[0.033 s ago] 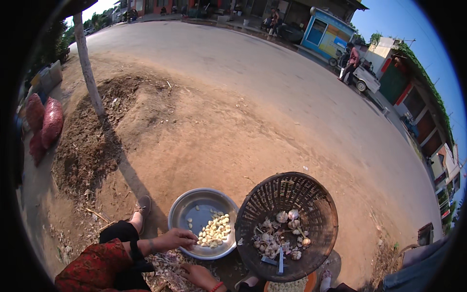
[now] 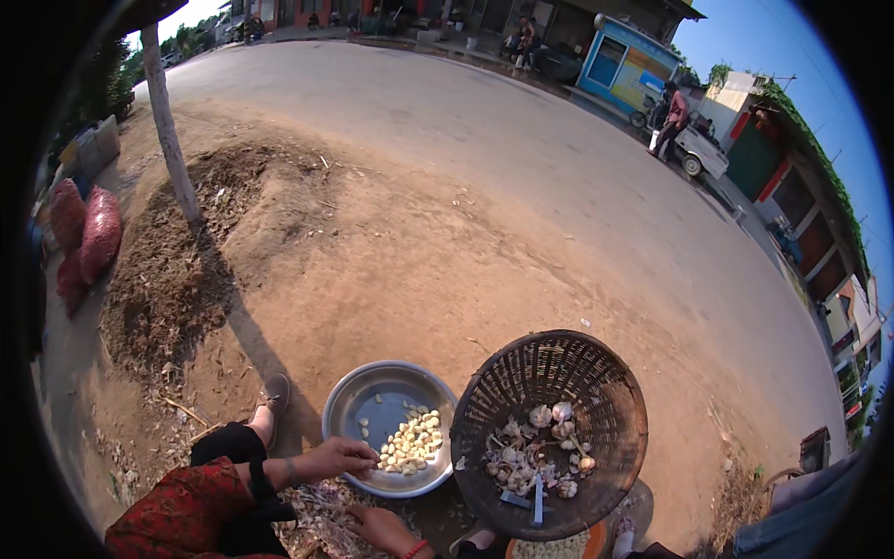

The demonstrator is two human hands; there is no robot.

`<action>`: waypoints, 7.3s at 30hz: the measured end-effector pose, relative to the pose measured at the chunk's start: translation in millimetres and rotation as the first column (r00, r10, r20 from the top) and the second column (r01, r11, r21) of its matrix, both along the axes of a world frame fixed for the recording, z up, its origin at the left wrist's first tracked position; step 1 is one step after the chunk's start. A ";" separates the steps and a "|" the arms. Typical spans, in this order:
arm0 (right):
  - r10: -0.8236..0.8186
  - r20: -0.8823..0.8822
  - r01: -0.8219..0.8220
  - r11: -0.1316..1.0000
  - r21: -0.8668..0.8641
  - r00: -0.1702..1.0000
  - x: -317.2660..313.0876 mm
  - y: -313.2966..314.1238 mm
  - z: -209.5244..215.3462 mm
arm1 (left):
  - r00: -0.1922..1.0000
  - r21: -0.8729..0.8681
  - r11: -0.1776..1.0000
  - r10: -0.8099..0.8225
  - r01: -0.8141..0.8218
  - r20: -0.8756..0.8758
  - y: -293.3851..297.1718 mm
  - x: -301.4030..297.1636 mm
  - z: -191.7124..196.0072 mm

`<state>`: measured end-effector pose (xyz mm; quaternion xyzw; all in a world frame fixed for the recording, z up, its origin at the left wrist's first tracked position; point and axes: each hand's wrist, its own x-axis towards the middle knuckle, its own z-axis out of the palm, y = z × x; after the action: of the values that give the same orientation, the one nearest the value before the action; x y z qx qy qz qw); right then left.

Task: Peeling garlic cloves by hand and using a small paring knife.

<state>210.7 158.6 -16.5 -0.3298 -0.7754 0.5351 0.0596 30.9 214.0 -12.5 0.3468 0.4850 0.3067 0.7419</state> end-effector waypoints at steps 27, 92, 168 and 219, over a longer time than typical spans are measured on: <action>0.074 0.045 -0.075 0.997 0.009 0.996 -1.9 0.5 -0.4 | 0.983 -0.033 0.999 0.017 -0.011 0.183 1.5 -4.9 -5.9; 0.057 0.196 -0.053 0.998 -0.023 0.979 -6.3 7.9 6.8 | 1.000 0.026 1.000 0.016 -0.016 0.008 -2.1 -3.4 2.4; -0.469 -0.162 0.477 0.879 0.010 0.868 21.2 43.8 45.3 | 0.996 -0.140 0.990 -0.022 0.034 0.086 0.2 4.0 20.1; -0.514 -0.184 0.298 0.713 -0.635 0.838 13.6 42.2 19.8 | 0.938 0.366 0.866 -0.284 0.339 -0.197 0.9 -7.5 13.6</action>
<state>224.3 200.8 3.3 -0.3965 -0.4563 0.7685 0.2098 23.4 214.9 1.0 0.5831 0.4001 0.2496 0.6615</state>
